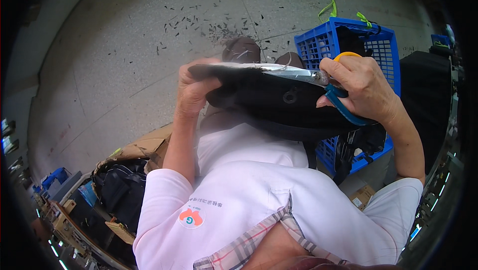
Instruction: Trimming excess material and loose threads from black backpacks using scissors in a manufacturing facility.
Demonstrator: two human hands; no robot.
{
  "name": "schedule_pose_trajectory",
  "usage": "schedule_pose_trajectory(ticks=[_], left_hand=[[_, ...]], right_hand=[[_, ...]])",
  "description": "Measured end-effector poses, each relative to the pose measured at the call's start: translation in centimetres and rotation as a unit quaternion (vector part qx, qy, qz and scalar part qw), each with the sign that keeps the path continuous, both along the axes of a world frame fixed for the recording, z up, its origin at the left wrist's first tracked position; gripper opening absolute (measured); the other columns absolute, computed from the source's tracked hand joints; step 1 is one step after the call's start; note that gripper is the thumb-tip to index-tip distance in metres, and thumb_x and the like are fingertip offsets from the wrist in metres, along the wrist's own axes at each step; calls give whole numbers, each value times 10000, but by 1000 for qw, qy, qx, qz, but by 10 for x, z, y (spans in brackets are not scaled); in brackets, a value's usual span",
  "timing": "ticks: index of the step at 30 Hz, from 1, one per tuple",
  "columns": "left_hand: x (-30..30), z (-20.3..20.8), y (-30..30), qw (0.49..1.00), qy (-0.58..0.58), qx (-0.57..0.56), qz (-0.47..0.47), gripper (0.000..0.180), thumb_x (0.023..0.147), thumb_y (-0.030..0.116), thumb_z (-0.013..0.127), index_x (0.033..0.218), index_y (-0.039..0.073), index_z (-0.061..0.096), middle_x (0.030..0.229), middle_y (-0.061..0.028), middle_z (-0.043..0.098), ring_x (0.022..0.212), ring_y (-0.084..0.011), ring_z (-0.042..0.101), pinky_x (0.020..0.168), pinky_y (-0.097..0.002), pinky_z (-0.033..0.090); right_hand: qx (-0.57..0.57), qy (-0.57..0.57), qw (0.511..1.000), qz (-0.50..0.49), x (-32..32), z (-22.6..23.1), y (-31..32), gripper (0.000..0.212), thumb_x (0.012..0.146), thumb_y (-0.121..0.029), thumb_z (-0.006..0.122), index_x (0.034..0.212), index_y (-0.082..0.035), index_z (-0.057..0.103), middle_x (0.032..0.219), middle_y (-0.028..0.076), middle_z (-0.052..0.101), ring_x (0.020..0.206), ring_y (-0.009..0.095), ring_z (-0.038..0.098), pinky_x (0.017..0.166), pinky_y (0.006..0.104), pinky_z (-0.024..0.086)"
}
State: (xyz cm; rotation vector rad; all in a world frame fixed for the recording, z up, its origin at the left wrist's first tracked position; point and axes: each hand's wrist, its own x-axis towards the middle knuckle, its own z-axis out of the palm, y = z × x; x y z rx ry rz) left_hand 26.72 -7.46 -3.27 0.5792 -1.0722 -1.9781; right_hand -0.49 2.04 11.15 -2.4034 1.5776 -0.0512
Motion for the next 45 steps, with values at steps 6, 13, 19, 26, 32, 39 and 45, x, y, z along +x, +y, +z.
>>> schedule_pose_trajectory(ticks=[6,13,19,26,32,39,45], left_hand=[[-5,6,-1,999,17,11,-27,247,646,-12,642,893,-18,627,840,-67,631,771,-140,580,733,-247,448],[-5,5,-3,999,27,-3,-37,241,659,19,682,891,-16,627,834,-66,628,778,-141,577,727,-241,444],[-2,-2,-4,999,5,1,-47,266,640,17,703,894,-10,629,850,-60,627,786,-142,574,726,-244,442],[-7,3,-5,998,1,9,-60,258,640,1,696,889,-12,628,858,-62,628,808,-145,568,749,-239,432],[-9,3,-4,998,3,1,-56,265,670,13,694,921,-17,615,864,-52,626,815,-131,559,762,-238,431],[-14,16,-2,999,-9,8,-49,279,637,57,741,890,2,636,832,-39,629,762,-117,580,708,-227,460],[-20,27,-1,995,-28,-27,-92,246,674,-11,690,911,-9,627,873,-48,622,818,-121,558,750,-228,436]], right_hand=[[-56,-23,998,1,9,-6,-8,524,622,-487,676,875,-48,540,625,59,490,570,191,508,498,286,405],[-8,-41,999,16,6,-6,-8,462,675,-442,668,869,-47,526,604,60,496,553,204,519,486,294,412],[20,-71,997,15,4,-9,-10,467,666,-447,674,854,-45,528,587,52,482,538,194,506,473,290,399],[-10,-100,995,1,15,-13,-14,495,658,-477,662,840,-36,530,566,51,456,522,182,490,477,283,395],[15,-74,997,7,14,-13,-14,490,685,-491,638,826,-32,536,546,48,454,483,179,483,455,281,395],[80,-242,960,-120,6,-6,-24,685,615,-610,643,943,-13,569,562,42,454,496,156,464,464,247,366],[108,-167,979,-52,30,-5,-34,695,607,-650,616,919,-32,563,622,51,483,560,175,499,506,283,385]])
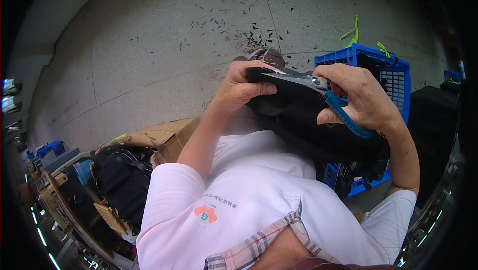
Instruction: Trimming excess material and loose threads from black backpacks using scissors in a manufacturing facility.
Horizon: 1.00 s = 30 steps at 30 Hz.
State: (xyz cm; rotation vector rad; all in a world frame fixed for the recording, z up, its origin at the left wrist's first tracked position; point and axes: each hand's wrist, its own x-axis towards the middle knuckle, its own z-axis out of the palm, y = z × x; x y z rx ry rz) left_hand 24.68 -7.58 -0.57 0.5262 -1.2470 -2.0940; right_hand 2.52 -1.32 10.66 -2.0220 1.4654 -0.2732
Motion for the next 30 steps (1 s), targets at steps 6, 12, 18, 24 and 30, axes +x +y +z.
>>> schedule_pose_trajectory(ticks=[6,12,18,24,30], left_hand=[[-4,4,1,1000,-5,-1,28,258,671,-3,685,921,-22,622,863,-54,626,794,-127,564,739,-232,441],[9,-22,-17,996,24,43,77,242,720,27,651,953,-22,613,885,-76,630,798,-157,590,756,-263,460],[9,-31,-35,995,9,81,65,221,748,30,635,964,-8,612,924,-89,632,848,-179,604,791,-286,470],[3,-28,-39,995,1,89,48,231,749,32,636,975,-5,607,939,-85,628,856,-181,603,798,-290,471],[1,-28,-38,996,-4,75,43,231,754,47,633,979,3,600,943,-78,626,854,-174,599,791,-288,468]], right_hand=[[51,-32,998,25,-3,2,-17,563,650,-600,623,710,-45,553,502,72,471,473,203,494,453,293,365],[-94,-157,978,-95,-59,12,1,465,677,-456,695,887,-52,602,571,12,502,523,101,497,473,233,392],[-86,62,964,-245,-116,27,84,881,536,-694,644,1064,4,544,800,56,538,717,164,536,643,274,435],[-36,79,956,-279,-120,27,105,858,494,-746,615,1024,-72,580,696,22,481,618,143,466,549,267,388],[-28,136,967,-214,-131,18,115,840,493,-777,569,974,-88,572,736,36,497,695,174,503,611,292,421]])
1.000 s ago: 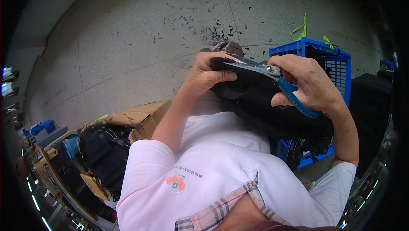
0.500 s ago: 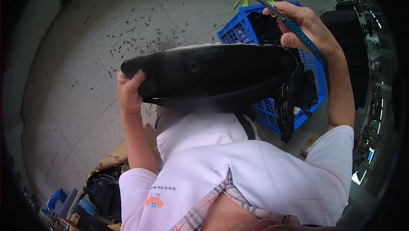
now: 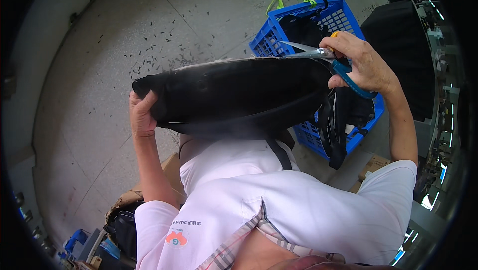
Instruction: Trimming excess material and loose threads from black backpacks using scissors in a manufacturing facility.
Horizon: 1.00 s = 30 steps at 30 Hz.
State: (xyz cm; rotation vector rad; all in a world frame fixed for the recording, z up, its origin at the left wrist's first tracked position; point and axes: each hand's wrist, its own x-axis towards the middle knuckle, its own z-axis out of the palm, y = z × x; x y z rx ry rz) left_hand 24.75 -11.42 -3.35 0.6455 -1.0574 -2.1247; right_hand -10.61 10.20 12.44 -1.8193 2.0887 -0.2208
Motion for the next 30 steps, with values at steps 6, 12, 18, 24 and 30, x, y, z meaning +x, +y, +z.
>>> schedule_pose_trajectory(ticks=[6,12,18,24,30], left_hand=[[3,-1,1,1000,1,8,0,218,757,51,631,970,13,601,943,-73,625,854,-173,596,793,-290,462],[6,-4,1,1000,10,22,0,223,760,43,626,980,19,598,963,-72,623,874,-176,592,801,-291,460],[5,-2,0,1000,6,20,-1,222,764,42,621,983,18,599,967,-77,623,887,-180,594,812,-297,460],[3,-3,-5,999,1,32,-24,223,768,52,620,986,14,598,958,-75,627,879,-177,597,816,-298,459],[1,-3,-3,999,16,29,-36,228,772,63,620,992,12,595,972,-78,624,887,-179,595,819,-300,458]], right_hand=[[17,70,994,76,-5,-1,-3,772,524,-742,578,934,-88,558,759,67,529,772,222,540,695,344,447],[-15,113,985,132,-3,2,-13,654,569,-631,638,920,-85,558,720,69,539,747,230,563,690,336,464],[48,107,986,115,1,3,-13,567,597,-579,655,869,-90,559,646,44,519,650,200,550,604,315,443],[-20,130,984,123,3,4,-20,592,584,-596,653,888,-98,554,682,48,520,690,195,547,629,303,440],[-36,159,973,165,1,1,-24,598,593,-595,652,918,-102,551,717,57,533,744,203,559,666,312,452]])
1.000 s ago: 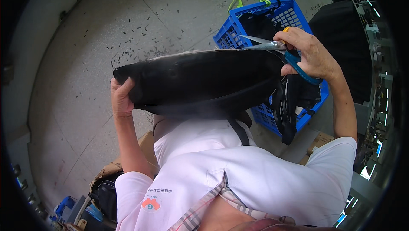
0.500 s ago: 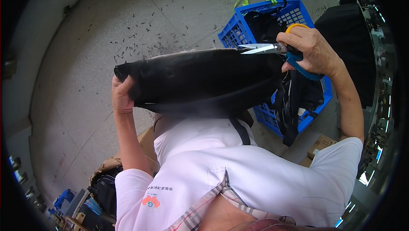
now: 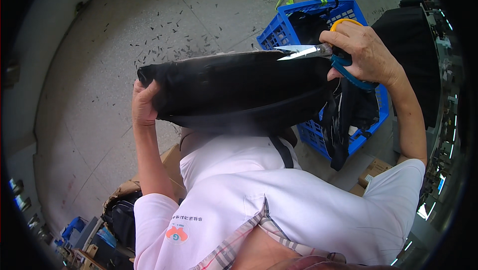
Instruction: Trimming excess material and loose threads from black backpacks using scissors in a manufacturing facility.
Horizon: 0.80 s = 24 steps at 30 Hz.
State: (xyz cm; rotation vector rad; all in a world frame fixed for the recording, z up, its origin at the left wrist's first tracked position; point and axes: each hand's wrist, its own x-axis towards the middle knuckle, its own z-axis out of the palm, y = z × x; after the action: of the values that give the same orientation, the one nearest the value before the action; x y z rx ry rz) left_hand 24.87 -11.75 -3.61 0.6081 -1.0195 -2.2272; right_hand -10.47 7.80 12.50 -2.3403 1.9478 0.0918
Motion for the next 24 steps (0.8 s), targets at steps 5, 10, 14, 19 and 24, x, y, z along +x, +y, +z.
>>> schedule_pose_trajectory(ticks=[5,10,14,19,24], left_hand=[[2,-1,1,1000,-8,-1,5,237,773,67,619,1001,9,589,979,-80,621,891,-182,595,821,-301,458],[4,1,2,1000,-17,3,10,244,770,74,624,1003,9,588,976,-80,621,891,-180,594,819,-300,461],[4,0,2,1000,-25,-1,12,251,767,77,630,1005,10,587,977,-78,619,889,-176,593,815,-297,462],[1,1,2,1000,-23,8,6,255,764,78,633,1006,13,587,980,-75,616,895,-175,590,815,-294,461],[5,-1,1,1000,-28,8,8,251,764,76,632,1003,14,588,974,-73,617,884,-173,590,811,-291,459]], right_hand=[[20,-30,999,3,-2,-3,-2,503,649,-520,658,894,-94,553,645,58,535,649,207,568,599,283,463],[-2,-30,999,26,0,-6,-2,462,671,-478,662,880,-81,550,625,62,531,612,203,566,573,276,461],[1,-68,998,19,4,-9,-1,432,680,-440,674,864,-72,543,616,73,529,596,195,563,555,275,458],[46,-107,993,-15,9,-11,-3,418,689,-430,677,855,-67,554,622,72,527,593,187,559,530,277,444],[25,-125,985,-118,6,2,-5,756,572,-745,551,935,-83,580,682,46,526,609,174,523,538,278,410]])
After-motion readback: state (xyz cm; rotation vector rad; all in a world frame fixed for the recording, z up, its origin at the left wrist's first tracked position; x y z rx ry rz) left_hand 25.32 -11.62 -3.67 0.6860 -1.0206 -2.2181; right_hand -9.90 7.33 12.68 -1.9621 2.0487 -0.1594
